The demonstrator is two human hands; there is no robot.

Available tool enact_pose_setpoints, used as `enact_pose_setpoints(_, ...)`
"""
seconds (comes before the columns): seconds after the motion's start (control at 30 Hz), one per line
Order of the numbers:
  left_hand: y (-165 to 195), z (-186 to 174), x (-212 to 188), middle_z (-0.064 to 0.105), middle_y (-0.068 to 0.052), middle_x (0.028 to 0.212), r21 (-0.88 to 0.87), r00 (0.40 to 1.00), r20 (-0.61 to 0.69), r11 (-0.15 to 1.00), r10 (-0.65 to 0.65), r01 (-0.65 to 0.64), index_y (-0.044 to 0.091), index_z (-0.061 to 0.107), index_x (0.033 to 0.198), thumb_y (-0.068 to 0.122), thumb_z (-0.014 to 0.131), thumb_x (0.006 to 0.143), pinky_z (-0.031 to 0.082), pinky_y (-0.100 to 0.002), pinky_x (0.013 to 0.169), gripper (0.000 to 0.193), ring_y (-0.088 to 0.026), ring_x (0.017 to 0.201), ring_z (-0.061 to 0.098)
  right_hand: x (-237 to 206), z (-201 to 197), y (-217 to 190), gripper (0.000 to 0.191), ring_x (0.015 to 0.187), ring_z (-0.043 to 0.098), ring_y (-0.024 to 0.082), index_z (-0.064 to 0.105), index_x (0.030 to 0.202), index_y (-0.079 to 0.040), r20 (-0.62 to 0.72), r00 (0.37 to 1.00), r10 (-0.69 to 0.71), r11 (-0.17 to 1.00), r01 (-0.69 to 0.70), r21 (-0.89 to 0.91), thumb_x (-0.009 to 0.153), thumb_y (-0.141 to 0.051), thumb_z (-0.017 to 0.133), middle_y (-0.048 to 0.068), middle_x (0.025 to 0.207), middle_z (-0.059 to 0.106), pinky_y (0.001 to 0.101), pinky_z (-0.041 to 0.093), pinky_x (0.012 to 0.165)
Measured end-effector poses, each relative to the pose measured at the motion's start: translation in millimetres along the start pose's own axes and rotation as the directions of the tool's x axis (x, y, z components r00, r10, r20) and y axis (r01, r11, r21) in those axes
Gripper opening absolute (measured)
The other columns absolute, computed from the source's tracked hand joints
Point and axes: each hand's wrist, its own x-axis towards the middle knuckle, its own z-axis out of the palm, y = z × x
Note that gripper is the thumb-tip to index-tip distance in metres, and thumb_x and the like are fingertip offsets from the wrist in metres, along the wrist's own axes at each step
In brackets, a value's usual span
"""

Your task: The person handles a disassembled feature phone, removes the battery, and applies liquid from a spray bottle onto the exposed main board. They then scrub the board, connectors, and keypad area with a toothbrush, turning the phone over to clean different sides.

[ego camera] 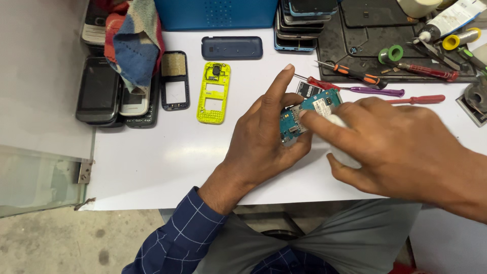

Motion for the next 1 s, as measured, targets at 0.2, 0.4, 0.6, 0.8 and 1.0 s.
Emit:
enact_pose_setpoints(0.2, 0.8, 0.0, 1.0, 0.070, -0.014, 0.125, 0.058, 1.000, -0.014, 0.998, 0.005, -0.005, 0.011, 0.013, 0.163, 0.018, 0.080, 0.091, 0.064, -0.035, 0.095, 0.098, -0.026, 0.111, 0.073, -9.0, -4.1, 14.5, 0.068, 0.098, 0.069, 0.030, 0.052, 0.139, -0.006, -0.326, 0.914, 0.242, 0.913, -0.101, 0.395, 0.081, -0.034, 0.076, 0.014, 0.105, 0.067, 0.0418, 0.058, 0.072)
enact_pose_setpoints(0.4, 2.1, -1.8, 1.2, 0.072, -0.014, 0.123, 0.040, 0.999, 0.003, 0.999, -0.036, 0.036, 0.008, 0.016, 0.162, 0.018, 0.080, 0.089, 0.062, -0.036, 0.095, 0.098, -0.027, 0.111, 0.074, -10.0, 67.1, 53.3, 0.063, 0.096, 0.070, 0.030, 0.054, 0.135, -0.004, -0.607, 0.285, 0.742, 0.560, 0.235, 0.795, 0.083, -0.032, 0.076, 0.015, 0.104, 0.068, 0.0421, 0.058, 0.073)
enact_pose_setpoints(0.6, 7.4, 1.6, 3.5, 0.072, -0.016, 0.120, 0.099, 0.996, 0.033, 0.992, -0.078, 0.074, 0.004, 0.020, 0.160, 0.019, 0.081, 0.085, 0.061, -0.036, 0.091, 0.098, -0.028, 0.105, 0.074, -69.4, 101.0, 118.6, 0.058, 0.094, 0.071, 0.031, 0.056, 0.131, -0.002, -0.670, -0.039, 0.742, 0.666, 0.168, 0.727, 0.084, -0.029, 0.077, 0.016, 0.104, 0.069, 0.0425, 0.058, 0.073)
enact_pose_setpoints(0.8, 11.4, 5.2, 3.7, 0.073, -0.016, 0.118, 0.092, 0.985, 0.035, 0.982, -0.170, 0.167, 0.002, 0.026, 0.155, 0.018, 0.085, 0.078, 0.061, -0.036, 0.086, 0.098, -0.027, 0.104, 0.074, -162.9, 98.2, 186.9, 0.053, 0.093, 0.072, 0.031, 0.057, 0.127, 0.001, -0.749, -0.095, 0.656, 0.715, -0.242, 0.656, 0.086, -0.027, 0.077, 0.017, 0.103, 0.070, 0.0429, 0.058, 0.074)
enact_pose_setpoints(1.0, 22.5, 6.6, -2.8, 0.071, -0.019, 0.119, 0.129, 0.977, 0.037, 0.971, -0.209, 0.203, 0.002, 0.027, 0.153, 0.016, 0.087, 0.074, 0.055, -0.039, 0.099, 0.100, -0.028, 0.112, 0.072, -282.8, 65.7, 244.4, 0.048, 0.091, 0.072, 0.031, 0.059, 0.123, 0.003, -0.857, -0.116, 0.502, 0.620, -0.642, 0.450, 0.088, -0.024, 0.077, 0.018, 0.102, 0.071, 0.0433, 0.059, 0.074)
